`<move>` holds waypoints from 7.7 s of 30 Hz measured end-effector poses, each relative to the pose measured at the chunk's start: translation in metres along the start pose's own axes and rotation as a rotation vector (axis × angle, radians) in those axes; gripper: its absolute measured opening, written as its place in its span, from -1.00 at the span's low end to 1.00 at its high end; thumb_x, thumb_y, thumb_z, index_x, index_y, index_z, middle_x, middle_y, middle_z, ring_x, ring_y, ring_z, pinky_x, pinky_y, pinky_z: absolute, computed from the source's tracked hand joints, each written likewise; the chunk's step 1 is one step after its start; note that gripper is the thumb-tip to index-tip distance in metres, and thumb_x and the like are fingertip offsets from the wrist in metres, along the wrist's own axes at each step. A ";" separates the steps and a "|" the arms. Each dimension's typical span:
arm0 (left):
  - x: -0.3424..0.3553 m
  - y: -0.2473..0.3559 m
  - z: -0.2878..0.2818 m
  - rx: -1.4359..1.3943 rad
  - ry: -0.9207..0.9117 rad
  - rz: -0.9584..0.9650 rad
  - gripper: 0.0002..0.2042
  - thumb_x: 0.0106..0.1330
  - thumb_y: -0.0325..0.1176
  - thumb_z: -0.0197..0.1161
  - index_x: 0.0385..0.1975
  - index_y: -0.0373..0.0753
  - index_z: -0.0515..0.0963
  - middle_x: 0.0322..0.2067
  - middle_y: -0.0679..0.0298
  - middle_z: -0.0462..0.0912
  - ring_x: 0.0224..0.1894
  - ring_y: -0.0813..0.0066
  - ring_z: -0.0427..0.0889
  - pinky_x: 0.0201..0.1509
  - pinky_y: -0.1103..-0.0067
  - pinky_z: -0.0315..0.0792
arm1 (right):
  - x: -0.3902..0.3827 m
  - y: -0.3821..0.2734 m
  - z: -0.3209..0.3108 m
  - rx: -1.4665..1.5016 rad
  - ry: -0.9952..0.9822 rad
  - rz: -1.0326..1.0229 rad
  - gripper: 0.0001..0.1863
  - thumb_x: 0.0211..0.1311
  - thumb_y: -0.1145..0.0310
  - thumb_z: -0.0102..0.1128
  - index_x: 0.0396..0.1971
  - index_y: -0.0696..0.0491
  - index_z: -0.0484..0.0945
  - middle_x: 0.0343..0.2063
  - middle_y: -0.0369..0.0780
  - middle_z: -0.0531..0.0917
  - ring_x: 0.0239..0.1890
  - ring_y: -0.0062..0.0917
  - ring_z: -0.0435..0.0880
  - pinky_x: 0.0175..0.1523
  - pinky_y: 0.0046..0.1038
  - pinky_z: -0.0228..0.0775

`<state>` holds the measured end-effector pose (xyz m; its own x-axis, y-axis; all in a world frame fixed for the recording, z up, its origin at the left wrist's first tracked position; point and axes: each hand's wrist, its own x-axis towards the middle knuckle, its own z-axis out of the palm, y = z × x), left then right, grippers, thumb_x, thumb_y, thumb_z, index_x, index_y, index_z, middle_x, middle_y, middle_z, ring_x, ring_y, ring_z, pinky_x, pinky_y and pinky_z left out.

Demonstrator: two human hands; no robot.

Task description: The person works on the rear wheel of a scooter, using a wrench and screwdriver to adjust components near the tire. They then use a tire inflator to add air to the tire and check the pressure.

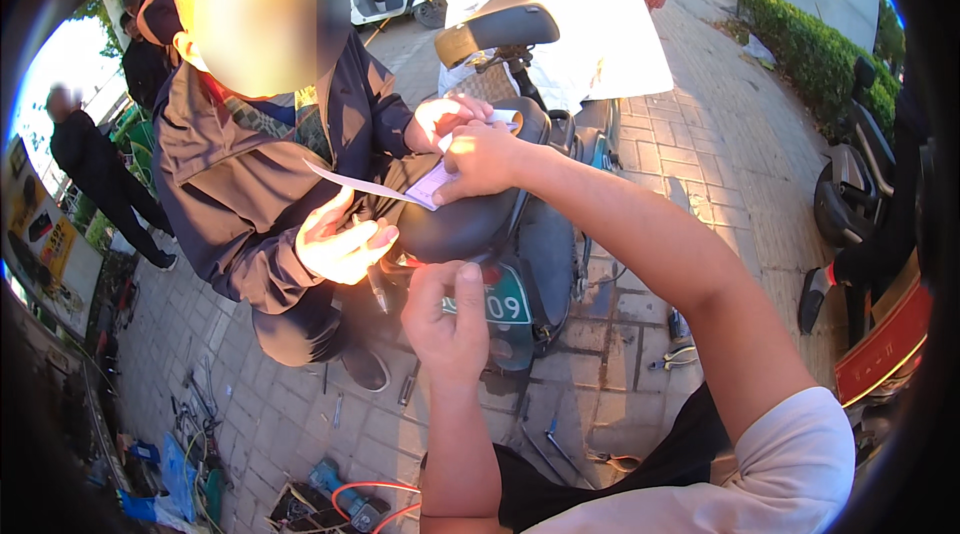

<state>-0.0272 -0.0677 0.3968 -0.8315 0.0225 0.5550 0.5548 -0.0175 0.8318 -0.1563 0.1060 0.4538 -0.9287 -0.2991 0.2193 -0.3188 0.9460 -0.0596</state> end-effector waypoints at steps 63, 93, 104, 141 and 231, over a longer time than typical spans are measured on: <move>-0.003 -0.011 0.000 0.018 0.050 0.061 -0.89 0.26 -0.46 0.22 -0.44 -0.37 0.53 -0.49 0.27 0.54 -0.47 0.57 0.47 -0.32 0.62 0.36 | 0.012 0.062 -0.052 0.887 0.705 0.330 -0.50 0.22 0.08 0.16 -0.31 0.34 0.61 -0.51 -0.13 0.63 -0.45 -0.51 0.56 -0.27 -0.40 0.40; -0.092 -0.035 0.037 0.413 -1.068 -0.319 -0.78 0.25 -0.33 0.22 -0.21 -0.33 0.55 -0.39 0.17 0.62 -0.31 0.39 0.61 -0.22 0.51 0.45 | -0.320 -0.014 0.093 0.667 0.314 0.205 -0.72 0.16 0.27 0.20 -0.25 0.18 0.57 -0.23 -0.06 0.60 -0.13 -0.16 0.56 -0.02 -0.21 0.40; -0.112 -0.030 -0.021 0.204 -1.164 -0.812 -0.60 0.36 -0.29 0.12 0.14 -0.34 0.41 -0.19 0.14 0.65 -0.12 0.48 0.60 -0.01 0.52 0.46 | -0.349 0.061 0.190 0.280 -0.304 0.107 -0.57 0.27 0.00 0.02 -0.43 0.09 0.60 -0.37 -0.08 0.62 -0.20 -0.19 0.62 -0.12 -0.18 0.46; -0.360 -0.292 -0.162 0.681 -0.795 -0.660 -0.78 0.23 -0.30 0.18 -0.35 -0.37 0.44 -0.59 0.12 0.54 -0.53 0.23 0.56 -0.40 0.41 0.41 | -0.488 0.192 0.216 0.121 -0.881 0.744 -0.63 0.15 0.09 0.15 -0.25 0.09 0.65 -0.22 -0.04 0.67 -0.16 -0.12 0.64 -0.09 -0.18 0.47; -0.268 -0.179 0.087 0.230 -1.898 -0.780 -0.70 0.04 -0.23 0.47 -0.43 -0.34 0.59 -0.51 0.30 0.61 -0.43 0.49 0.56 -0.28 0.50 0.45 | -0.500 -0.003 0.078 0.948 -0.220 0.604 -0.38 -0.01 0.15 0.39 -0.12 0.23 0.27 -0.34 0.03 0.56 -0.23 -0.07 0.58 -0.19 -0.17 0.40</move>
<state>0.0985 0.0169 0.0995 0.1324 0.7451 -0.6537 0.2945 0.6002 0.7437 0.2943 0.2428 0.2679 -0.9619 0.0684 -0.2648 0.2631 0.4957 -0.8277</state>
